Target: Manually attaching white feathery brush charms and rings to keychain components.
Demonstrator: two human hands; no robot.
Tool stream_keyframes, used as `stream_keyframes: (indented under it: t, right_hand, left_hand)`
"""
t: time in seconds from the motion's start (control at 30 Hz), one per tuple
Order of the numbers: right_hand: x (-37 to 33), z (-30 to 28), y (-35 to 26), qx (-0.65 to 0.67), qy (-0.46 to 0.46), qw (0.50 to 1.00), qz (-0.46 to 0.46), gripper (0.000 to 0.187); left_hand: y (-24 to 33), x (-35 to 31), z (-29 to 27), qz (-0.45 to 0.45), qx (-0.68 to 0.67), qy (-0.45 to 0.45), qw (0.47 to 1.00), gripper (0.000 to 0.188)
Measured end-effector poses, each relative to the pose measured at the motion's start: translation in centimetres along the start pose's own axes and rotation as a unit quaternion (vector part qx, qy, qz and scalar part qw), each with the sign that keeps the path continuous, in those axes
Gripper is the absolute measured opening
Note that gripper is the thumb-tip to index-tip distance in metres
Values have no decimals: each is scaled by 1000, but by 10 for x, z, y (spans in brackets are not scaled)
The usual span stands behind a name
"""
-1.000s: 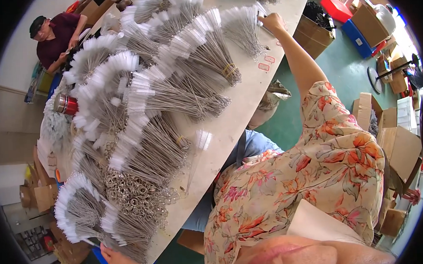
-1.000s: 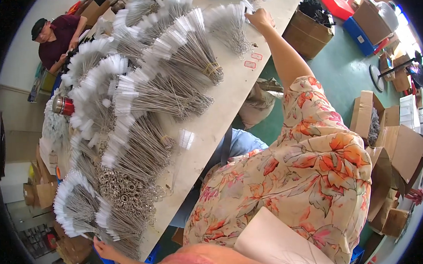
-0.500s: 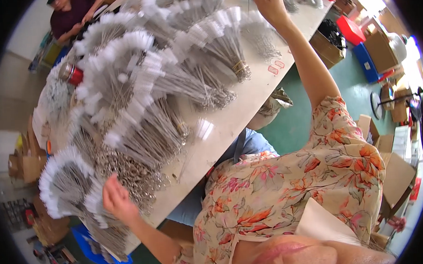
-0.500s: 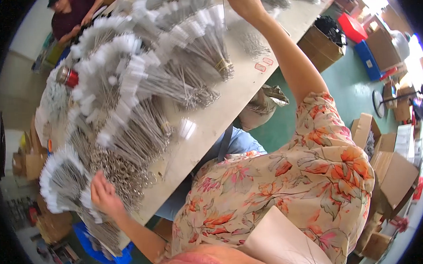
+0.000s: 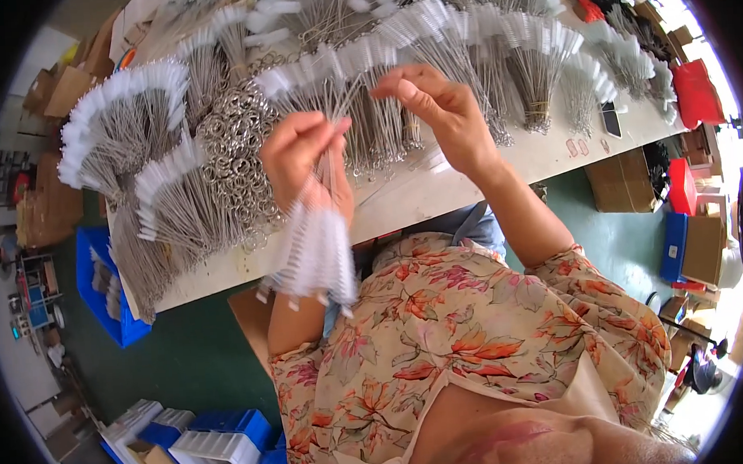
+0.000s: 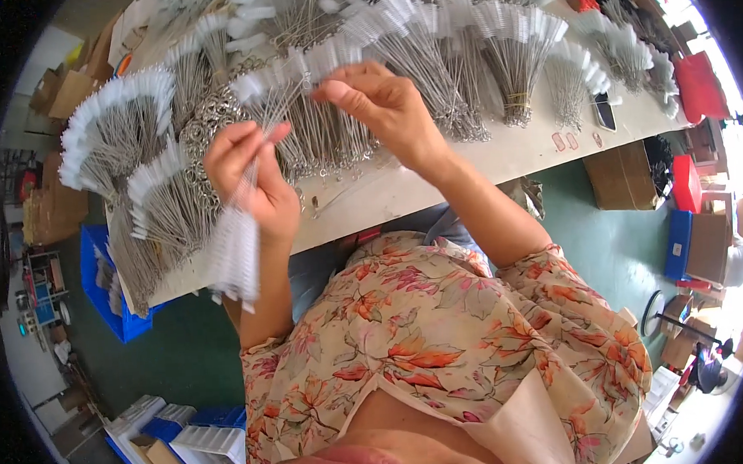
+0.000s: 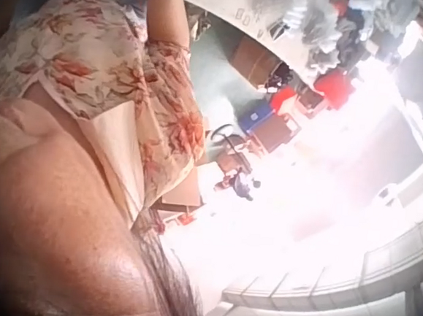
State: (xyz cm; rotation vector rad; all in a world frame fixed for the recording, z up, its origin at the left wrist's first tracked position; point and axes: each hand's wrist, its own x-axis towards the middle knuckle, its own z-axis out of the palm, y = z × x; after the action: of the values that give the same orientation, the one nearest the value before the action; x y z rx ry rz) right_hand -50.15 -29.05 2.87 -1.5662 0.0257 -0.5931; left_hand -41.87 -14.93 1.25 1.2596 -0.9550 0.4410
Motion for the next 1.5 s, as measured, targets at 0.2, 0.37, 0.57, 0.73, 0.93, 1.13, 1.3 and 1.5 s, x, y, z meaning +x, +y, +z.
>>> stream_keyframes:
  t: [0.2, 0.37, 0.57, 0.73, 0.93, 1.13, 1.3, 1.5]
  right_hand:
    - [-14, 32, 29, 413, 68, 873, 251, 26]
    - [-10, 3, 15, 232, -77, 925, 290, 18]
    - [-28, 35, 7, 15, -217, 958, 186, 20]
    - [-24, 25, -10, 10, -272, 925, 265, 19]
    - [-47, 3, -4, 3, -337, 866, 371, 20]
    - [-99, -76, 24, -696, -279, 643, 153, 7]
    - [-94, -21, 28, -378, -193, 905, 38, 6]
    - [-74, 36, 51, -414, -251, 875, -20, 9]
  left_hand:
    - [-19, -46, -4, 97, 64, -131, 984, 30]
    - [-15, -18, -46, 63, 102, -133, 984, 55]
    - [13, -13, -42, -218, -189, -300, 909, 83]
    - [-2, -19, -67, -145, -70, -313, 936, 34]
    - [16, -45, -55, 60, 73, -332, 938, 23]
    - [-5, -86, -84, -304, 246, -278, 877, 23]
    - [-22, -109, -80, -227, 348, -265, 870, 18]
    - [-1, -96, -88, -396, 301, -224, 838, 19]
